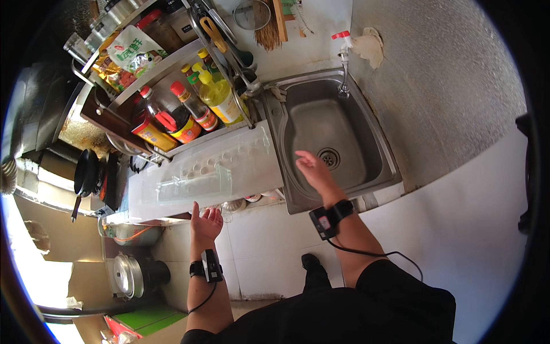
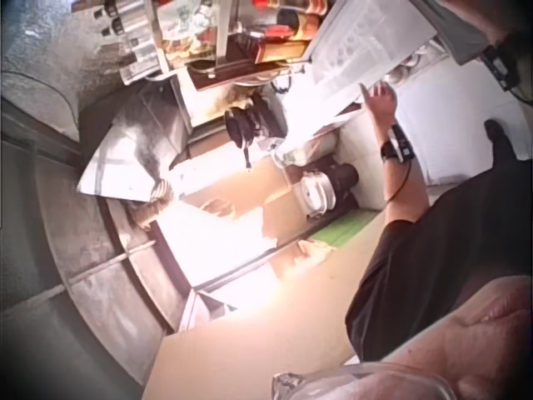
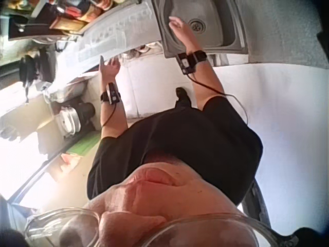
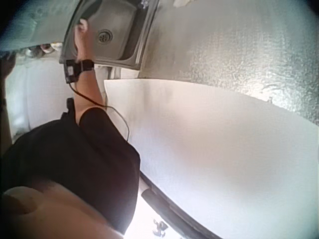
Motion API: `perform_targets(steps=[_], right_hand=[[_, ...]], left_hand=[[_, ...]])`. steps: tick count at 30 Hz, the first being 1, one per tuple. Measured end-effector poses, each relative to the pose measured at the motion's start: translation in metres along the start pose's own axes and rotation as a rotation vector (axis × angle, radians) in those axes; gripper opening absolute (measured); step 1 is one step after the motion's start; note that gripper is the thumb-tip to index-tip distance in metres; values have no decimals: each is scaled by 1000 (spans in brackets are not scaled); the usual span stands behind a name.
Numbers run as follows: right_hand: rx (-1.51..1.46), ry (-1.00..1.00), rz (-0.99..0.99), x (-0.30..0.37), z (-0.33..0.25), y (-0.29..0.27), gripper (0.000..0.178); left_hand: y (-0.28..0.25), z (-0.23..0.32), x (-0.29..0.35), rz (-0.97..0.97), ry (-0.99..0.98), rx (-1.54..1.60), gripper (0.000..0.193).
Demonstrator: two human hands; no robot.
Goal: The person washes a transparent plastic shelf in the sink, then carries it to the refrigerator. They open the fridge and install the shelf inside, adjusting it to fit properly.
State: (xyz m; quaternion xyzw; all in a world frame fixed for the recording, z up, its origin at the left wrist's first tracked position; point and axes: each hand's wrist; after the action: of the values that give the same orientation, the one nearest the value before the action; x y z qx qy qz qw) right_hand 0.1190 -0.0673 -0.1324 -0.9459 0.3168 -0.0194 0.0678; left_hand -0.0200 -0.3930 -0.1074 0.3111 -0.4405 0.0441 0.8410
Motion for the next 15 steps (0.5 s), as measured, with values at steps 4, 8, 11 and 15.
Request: perform_targets(steps=[4,8,11,15], right_hand=[[-156,24,-28,-40,6,45,42],[-71,25,95,-78,14,77,50],[-89,41,104,-106,24,94,61],[27,150,50,-131,39,105,63]], left_hand=[[36,-7,-14,272,89,-79,98],[44,-14,-35,280,104,-254,75],[26,-7,-49,227,76,-171,45],[-20,-1,-35,23,121,-408,44]])
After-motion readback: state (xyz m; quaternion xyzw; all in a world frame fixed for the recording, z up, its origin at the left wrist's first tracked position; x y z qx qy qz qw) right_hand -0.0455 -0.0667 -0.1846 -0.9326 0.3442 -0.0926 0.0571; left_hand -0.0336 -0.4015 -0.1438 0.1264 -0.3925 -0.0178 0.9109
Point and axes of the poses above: each hand's wrist, its own x-axis away from the middle knuckle, its own y-axis out of the palm, z = x × y, and after that the axes turned 1 degree about -x, right-handed
